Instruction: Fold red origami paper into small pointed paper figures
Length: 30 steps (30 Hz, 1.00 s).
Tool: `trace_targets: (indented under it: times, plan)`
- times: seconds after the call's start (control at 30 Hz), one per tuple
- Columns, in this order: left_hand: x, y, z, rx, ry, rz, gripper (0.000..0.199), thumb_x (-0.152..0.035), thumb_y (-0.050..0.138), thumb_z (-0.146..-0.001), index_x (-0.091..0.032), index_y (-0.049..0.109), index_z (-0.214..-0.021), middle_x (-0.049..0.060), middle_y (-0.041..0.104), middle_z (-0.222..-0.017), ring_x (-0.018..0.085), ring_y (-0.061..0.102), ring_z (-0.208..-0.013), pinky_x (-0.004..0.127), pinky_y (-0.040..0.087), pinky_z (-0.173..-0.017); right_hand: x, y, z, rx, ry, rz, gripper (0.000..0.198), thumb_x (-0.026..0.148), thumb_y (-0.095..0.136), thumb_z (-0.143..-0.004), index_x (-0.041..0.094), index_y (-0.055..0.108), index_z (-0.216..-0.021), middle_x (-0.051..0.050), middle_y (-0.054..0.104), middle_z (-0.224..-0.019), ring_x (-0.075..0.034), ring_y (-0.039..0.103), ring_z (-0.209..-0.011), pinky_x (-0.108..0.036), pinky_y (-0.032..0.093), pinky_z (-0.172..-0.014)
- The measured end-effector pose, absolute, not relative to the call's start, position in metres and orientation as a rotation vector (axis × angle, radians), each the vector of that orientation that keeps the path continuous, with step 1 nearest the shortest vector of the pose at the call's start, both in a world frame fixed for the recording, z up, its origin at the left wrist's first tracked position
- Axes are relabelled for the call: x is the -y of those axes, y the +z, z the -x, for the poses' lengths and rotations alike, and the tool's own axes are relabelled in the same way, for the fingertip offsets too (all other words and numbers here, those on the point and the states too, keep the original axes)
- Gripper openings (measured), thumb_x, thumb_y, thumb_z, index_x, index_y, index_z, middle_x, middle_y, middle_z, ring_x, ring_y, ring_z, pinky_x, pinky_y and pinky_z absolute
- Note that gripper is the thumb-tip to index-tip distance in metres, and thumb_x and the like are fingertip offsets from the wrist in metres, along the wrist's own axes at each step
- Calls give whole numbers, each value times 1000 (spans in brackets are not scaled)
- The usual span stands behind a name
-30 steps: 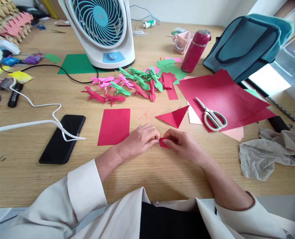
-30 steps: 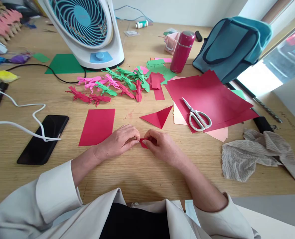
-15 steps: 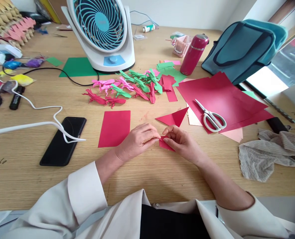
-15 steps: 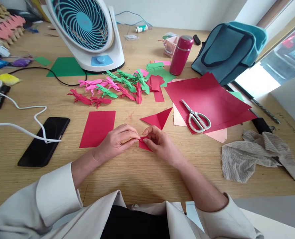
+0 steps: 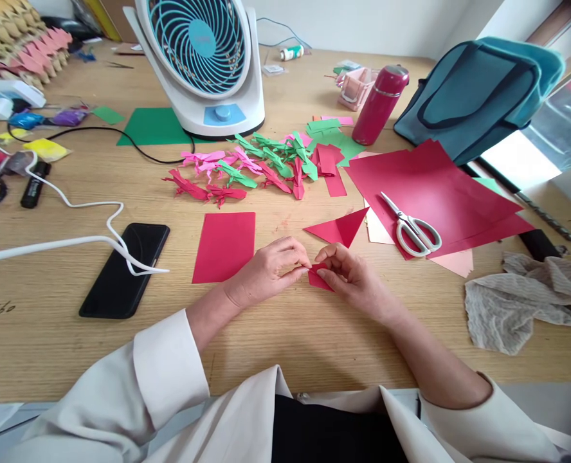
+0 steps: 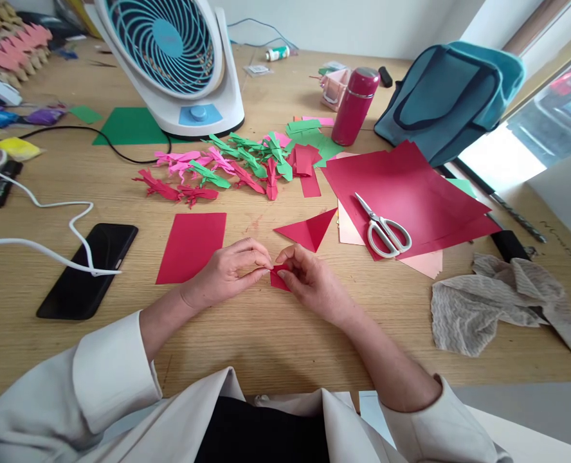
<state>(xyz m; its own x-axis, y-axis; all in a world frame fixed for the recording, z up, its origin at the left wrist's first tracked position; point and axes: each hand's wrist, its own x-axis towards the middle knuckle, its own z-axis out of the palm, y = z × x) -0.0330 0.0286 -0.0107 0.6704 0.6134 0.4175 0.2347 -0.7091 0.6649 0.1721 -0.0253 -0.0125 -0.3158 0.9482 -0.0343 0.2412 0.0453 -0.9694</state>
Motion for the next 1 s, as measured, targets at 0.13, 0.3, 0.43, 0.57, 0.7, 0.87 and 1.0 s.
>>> trace_targets:
  times: [0.13,0.3,0.43,0.57,0.7,0.87,1.0]
  plan:
    - [-29,-14,34,-658,814,-2274,11,-14,56,-88,-17,67,-89,5,63,-93,14,62,-89,27,51,-82,25,-13,-172,1701,1259,1236,14,25,53,-93,20,52,-106,-1,56,-85,-13,50,-71,-25,40,-62]
    - [-29,-16,34,-657,795,-2258,12,-9,55,-87,-17,65,-87,5,62,-92,13,61,-90,26,49,-84,25,-11,-172,1761,1231,1276,13,21,51,-92,20,52,-106,-1,56,-85,-12,48,-68,-24,38,-60]
    - [-28,-13,33,-636,779,-2305,13,-12,52,-90,-17,63,-87,5,62,-90,14,60,-88,26,49,-81,25,-9,-172,1808,1199,1289,14,20,51,-92,19,53,-105,-1,57,-85,-12,48,-67,-24,38,-60]
    - [-28,-10,33,-628,736,-2362,13,-14,48,-93,-16,61,-88,5,62,-89,16,58,-91,28,48,-84,26,-10,-172,1826,1178,1292,15,20,50,-92,20,53,-106,-2,59,-86,-13,51,-70,-25,40,-62]
    - [-28,-12,32,-657,710,-2316,9,-16,49,-92,-17,57,-87,4,61,-89,15,58,-90,28,48,-83,27,-8,-170,1839,1156,1274,15,20,49,-92,20,53,-107,-2,59,-84,-13,53,-72,-26,43,-66]
    - [-25,-14,29,-787,760,-2072,4,-13,56,-87,-17,56,-86,0,62,-83,11,58,-76,23,46,-71,29,-7,-167,1804,1089,1274,10,20,51,-92,20,52,-102,-1,59,-84,-12,53,-70,-25,43,-63]
    - [-20,-10,25,-838,831,-1965,8,-11,57,-83,-18,55,-87,-2,62,-82,9,58,-74,22,47,-70,29,-12,-166,1645,1232,1259,20,29,59,-91,21,51,-107,-2,62,-84,-14,57,-73,-26,44,-63]
